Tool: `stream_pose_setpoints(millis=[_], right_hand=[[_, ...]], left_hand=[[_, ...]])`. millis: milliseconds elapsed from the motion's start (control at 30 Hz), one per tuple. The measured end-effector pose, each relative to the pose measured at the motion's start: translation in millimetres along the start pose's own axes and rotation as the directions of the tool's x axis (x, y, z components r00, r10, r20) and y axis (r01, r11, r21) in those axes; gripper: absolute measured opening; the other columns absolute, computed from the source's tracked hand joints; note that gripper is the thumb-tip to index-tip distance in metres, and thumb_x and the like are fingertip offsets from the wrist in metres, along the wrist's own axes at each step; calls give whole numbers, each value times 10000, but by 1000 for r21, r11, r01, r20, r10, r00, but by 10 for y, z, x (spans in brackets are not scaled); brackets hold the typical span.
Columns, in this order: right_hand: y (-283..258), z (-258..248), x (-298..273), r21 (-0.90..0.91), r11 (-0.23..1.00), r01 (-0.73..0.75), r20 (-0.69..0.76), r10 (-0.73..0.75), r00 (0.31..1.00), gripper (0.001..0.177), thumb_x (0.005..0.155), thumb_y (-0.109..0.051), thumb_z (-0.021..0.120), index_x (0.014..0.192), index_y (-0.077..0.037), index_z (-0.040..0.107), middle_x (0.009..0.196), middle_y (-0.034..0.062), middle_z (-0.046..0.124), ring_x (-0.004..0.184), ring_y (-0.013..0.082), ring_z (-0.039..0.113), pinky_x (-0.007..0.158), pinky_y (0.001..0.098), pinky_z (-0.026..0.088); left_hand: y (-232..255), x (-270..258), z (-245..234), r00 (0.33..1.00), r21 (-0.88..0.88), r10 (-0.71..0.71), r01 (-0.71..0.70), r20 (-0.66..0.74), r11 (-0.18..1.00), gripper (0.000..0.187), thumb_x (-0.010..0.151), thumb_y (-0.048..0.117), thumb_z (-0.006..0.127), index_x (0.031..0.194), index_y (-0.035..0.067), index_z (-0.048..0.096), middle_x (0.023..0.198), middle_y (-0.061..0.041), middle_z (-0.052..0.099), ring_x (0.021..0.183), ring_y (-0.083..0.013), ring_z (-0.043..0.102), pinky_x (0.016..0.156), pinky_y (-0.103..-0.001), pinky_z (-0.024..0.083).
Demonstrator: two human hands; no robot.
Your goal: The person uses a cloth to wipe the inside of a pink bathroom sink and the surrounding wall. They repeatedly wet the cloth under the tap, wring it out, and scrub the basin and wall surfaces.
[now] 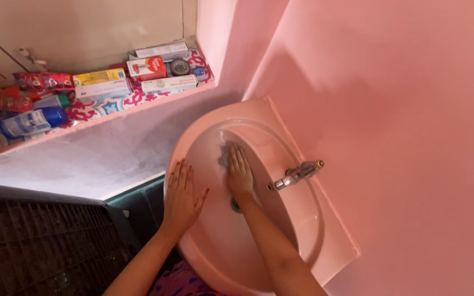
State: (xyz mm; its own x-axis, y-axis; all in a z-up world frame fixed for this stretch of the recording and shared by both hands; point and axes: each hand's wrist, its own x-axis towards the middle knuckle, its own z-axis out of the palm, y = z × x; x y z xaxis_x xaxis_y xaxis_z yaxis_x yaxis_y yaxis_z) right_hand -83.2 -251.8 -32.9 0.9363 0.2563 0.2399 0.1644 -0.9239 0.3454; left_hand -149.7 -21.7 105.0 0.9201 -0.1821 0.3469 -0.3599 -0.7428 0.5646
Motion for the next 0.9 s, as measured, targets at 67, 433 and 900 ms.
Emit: stream_pose_setpoints(millis=[67, 433, 900], right_hand=[[-35, -203, -451, 247, 964, -102, 141, 68, 988, 702, 958, -213, 475, 1577, 54, 279, 1703, 125, 198, 1572, 268, 168, 1255, 413, 151], [-250, -228, -620, 467, 863, -196, 146, 143, 979, 823, 985, -431, 529, 1624, -17, 216, 1710, 179, 178, 1574, 384, 127, 1246, 525, 124], [-538, -504, -1133, 903, 413, 116, 153, -563, 812, 656, 1096, -334, 432, 1640, -18, 243, 1743, 264, 72, 1613, 477, -4, 1288, 577, 32]], left_hand=[[-15, 6, 2, 1000, -14, -10, 10, 0, 1000, 682, 969, 366, 586, 1428, -122, 456, 1595, -292, 343, 1529, -413, 260, 1239, -491, 201], [10, 32, 4, 999, 1, -15, 15, 37, 1000, 724, 933, 434, 600, 1404, -102, 478, 1585, -288, 348, 1515, -404, 253, 1223, -508, 182], [35, 43, -18, 996, 24, -37, 35, 85, 999, 737, 918, 447, 617, 1393, -99, 480, 1565, -275, 360, 1514, -399, 246, 1227, -511, 172]])
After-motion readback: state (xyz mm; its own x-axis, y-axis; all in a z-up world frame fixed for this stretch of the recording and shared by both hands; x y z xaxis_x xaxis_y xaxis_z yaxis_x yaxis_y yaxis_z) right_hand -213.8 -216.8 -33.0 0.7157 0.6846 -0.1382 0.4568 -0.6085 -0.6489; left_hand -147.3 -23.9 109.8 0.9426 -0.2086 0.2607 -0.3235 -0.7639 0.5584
